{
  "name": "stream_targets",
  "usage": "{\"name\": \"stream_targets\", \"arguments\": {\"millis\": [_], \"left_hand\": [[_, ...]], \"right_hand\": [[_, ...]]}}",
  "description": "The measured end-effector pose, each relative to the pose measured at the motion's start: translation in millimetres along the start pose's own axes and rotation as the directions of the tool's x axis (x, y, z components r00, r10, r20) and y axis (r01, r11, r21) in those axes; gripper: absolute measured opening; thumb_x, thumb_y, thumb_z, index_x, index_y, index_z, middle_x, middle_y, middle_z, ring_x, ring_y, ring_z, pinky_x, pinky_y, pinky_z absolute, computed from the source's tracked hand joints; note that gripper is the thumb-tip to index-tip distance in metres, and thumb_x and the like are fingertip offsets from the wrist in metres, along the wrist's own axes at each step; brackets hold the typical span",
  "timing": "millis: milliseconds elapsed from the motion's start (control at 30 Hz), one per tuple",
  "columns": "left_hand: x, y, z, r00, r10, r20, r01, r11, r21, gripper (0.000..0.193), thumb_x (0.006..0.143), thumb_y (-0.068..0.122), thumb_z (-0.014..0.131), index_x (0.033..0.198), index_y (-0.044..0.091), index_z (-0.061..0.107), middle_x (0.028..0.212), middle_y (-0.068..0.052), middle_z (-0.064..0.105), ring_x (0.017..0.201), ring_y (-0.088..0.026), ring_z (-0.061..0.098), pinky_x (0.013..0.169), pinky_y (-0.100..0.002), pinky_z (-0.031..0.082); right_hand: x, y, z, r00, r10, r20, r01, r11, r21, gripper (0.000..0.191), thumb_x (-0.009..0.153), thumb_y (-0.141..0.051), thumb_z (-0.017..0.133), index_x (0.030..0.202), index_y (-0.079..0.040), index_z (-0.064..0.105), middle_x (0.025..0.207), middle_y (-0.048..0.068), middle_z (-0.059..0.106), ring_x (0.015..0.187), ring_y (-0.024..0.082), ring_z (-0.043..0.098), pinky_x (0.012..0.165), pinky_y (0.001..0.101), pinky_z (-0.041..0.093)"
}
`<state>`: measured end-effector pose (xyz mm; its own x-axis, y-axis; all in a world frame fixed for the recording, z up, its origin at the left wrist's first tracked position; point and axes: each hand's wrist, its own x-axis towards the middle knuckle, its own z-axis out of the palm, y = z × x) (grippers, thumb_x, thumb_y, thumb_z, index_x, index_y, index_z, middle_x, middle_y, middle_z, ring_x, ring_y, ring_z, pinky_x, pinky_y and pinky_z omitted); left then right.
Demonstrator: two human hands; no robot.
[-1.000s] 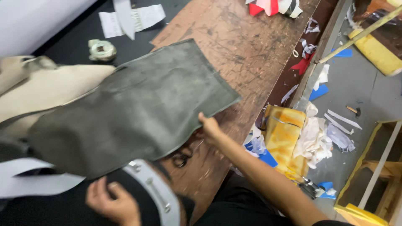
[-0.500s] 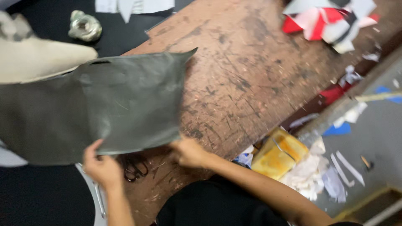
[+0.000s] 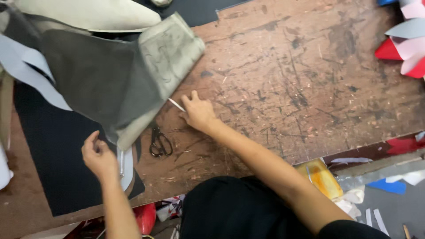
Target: The person cuts curved shapes from a black foam-backed fabric sheet with scissors, holding the material flat with one hand while wrenches weigh down the sheet. They lift and reposition the sheet, mark pieces with chalk, sort cut pieces into piles, and stack finished cutouts on the workbench.
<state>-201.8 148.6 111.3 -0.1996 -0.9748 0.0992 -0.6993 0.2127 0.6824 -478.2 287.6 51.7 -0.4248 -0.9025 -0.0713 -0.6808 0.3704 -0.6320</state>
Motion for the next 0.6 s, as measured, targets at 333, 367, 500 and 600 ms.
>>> {"name": "stream_targets", "arguments": {"millis": [333,367,500,600], "left_hand": [[77.4,49.4,75.2,0.905,0.426,-0.009,-0.426,0.903,-0.045,0.068,0.091,0.007,0.083,0.15,0.004,0.05,0.145,-0.026,0.047,0.139,-0.042,0.045,0.115,-0.05,0.038],[99.5,51.3,90.4,0.913,0.401,0.067,-0.4,0.916,-0.028,0.068,0.09,0.012,0.082,0.15,0.004,0.05,0.147,-0.026,0.047,0.14,-0.042,0.045,0.117,-0.05,0.038],[145.4,58.8,118.7,0.745,0.595,0.3,-0.658,0.728,0.191,0.066,0.097,0.029,0.079,0.153,0.004,0.052,0.164,-0.026,0.038,0.147,-0.045,0.037,0.114,-0.054,0.034],[172.2,71.9,138.7,0.717,0.502,0.484,-0.677,0.669,0.308,0.088,0.091,0.053,0.066,0.158,0.002,0.039,0.16,-0.022,0.04,0.144,-0.043,0.039,0.113,-0.058,0.035]], "right_hand": [[-85.1,16.8,-13.9,0.877,0.146,0.458,-0.396,0.758,0.518,0.018,0.104,-0.018,0.055,0.106,0.0,0.053,0.084,0.016,0.068,0.064,0.025,0.065,0.058,0.0367,0.052],[-104.6,23.4,-23.2,0.86,0.125,0.495,-0.456,0.623,0.636,0.02,0.103,-0.019,0.056,0.115,-0.004,0.055,0.086,0.011,0.066,0.065,0.018,0.062,0.058,0.0327,0.051],[-173.4,39.4,-63.8,0.88,0.078,0.468,-0.448,0.46,0.766,0.051,0.101,-0.016,0.053,0.151,-0.014,0.044,0.086,0.004,0.059,0.064,0.014,0.06,0.06,0.0297,0.054],[-220.6,43.0,-103.5,0.865,0.249,0.434,-0.5,0.381,0.778,0.059,0.098,-0.01,0.054,0.155,-0.016,0.04,0.088,0.002,0.059,0.065,0.017,0.066,0.062,0.0313,0.055]]}}
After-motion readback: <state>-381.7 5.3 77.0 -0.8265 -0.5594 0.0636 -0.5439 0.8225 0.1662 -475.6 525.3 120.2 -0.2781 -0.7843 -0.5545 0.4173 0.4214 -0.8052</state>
